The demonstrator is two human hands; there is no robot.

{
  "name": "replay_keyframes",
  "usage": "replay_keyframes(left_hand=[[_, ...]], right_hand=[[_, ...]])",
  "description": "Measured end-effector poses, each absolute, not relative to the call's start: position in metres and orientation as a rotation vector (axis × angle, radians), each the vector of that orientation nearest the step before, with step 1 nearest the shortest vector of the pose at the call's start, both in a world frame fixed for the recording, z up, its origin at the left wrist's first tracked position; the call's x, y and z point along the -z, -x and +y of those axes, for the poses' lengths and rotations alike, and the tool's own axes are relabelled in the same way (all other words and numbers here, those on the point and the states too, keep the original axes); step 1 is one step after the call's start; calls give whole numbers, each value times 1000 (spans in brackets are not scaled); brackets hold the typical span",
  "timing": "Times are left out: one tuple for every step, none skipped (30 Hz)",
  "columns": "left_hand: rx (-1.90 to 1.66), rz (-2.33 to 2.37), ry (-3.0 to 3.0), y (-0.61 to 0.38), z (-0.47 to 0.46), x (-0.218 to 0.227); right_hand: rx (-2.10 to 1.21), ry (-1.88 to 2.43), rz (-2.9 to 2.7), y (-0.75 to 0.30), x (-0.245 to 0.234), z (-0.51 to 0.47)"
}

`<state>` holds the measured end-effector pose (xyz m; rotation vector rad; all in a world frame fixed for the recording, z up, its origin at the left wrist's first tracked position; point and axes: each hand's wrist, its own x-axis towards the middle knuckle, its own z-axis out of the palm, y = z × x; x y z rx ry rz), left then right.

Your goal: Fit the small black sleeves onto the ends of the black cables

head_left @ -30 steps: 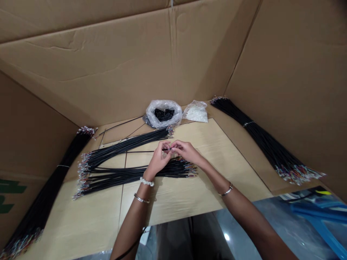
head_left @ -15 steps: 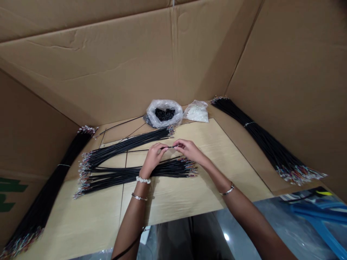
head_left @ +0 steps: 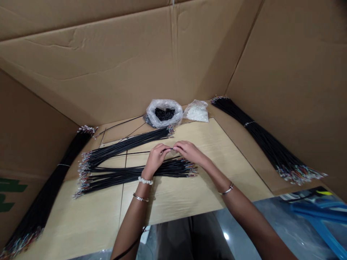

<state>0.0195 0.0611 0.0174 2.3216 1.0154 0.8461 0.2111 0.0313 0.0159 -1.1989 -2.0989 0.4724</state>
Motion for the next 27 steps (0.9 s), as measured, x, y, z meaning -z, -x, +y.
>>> replay_keyframes(left_hand=[[-840,1012,-2327,-20,62,-16],[-835,1005,-2333,-20,62,-15],[-829,998,-2338,-20,63,-14],[-823,997,-2340,-20,64,-14],[-814,1002,-2339,-20,64,-14],[-804,1013,-2334,-19,64,-15],[-793,1025,-2325,-19,63,-16],[-777,1034,-2315,-19,63,-18],[-756,1038,-2307,-20,61,-19],[-738,1037,-2302,-20,60,-21],[-727,1034,-2301,-20,59,-22],[-725,1030,-2301,-21,58,-23],[-727,1024,-2302,-21,57,-23],[-731,1018,-2300,-20,58,-24],[-733,1014,-2292,-19,59,-23],[-729,1017,-2279,-17,61,-23],[-714,1031,-2263,-15,63,-23],[-697,1060,-2245,-11,66,-22],[-672,1102,-2224,-7,68,-23],[-636,1150,-2207,-3,70,-23],[-588,1196,-2193,2,72,-24],[-535,1246,-2185,6,73,-25],[-484,1311,-2180,11,74,-27],[-432,1396,-2170,15,75,-29],[-387,1501,-2151,19,75,-31],[-345,1617,-2118,23,76,-33],[-310,1726,-2080,27,77,-35]], right_hand=[[-462,1209,-2124,-210,-16,31],[-448,1221,-2147,-210,-16,31],[-434,1235,-2165,-209,-17,31],[-421,1250,-2172,-209,-17,31],[-414,1272,-2164,-209,-18,31],[-418,1299,-2142,-209,-19,30],[-432,1331,-2109,-209,-20,30],[-453,1362,-2074,-210,-20,30],[-477,1383,-2047,-211,-21,30],[-505,1385,-2034,-212,-21,30],[-529,1367,-2033,-212,-21,30],[-544,1335,-2040,-213,-21,30],[-552,1299,-2047,-213,-20,30],[-554,1270,-2054,-214,-20,30],[-548,1255,-2057,-215,-21,31],[-534,1259,-2059,-216,-21,31],[-517,1277,-2061,-217,-22,32],[-501,1303,-2063,-219,-22,32],[-486,1334,-2064,-221,-23,33],[-477,1368,-2064,-223,-23,34],[-472,1399,-2063,-224,-22,35],[-473,1425,-2065,-226,-21,35],[-475,1446,-2066,-226,-20,36],[-479,1461,-2068,-227,-19,37],[-484,1468,-2069,-227,-17,38],[-493,1465,-2065,-226,-16,38],[-509,1451,-2055,-226,-15,39]])
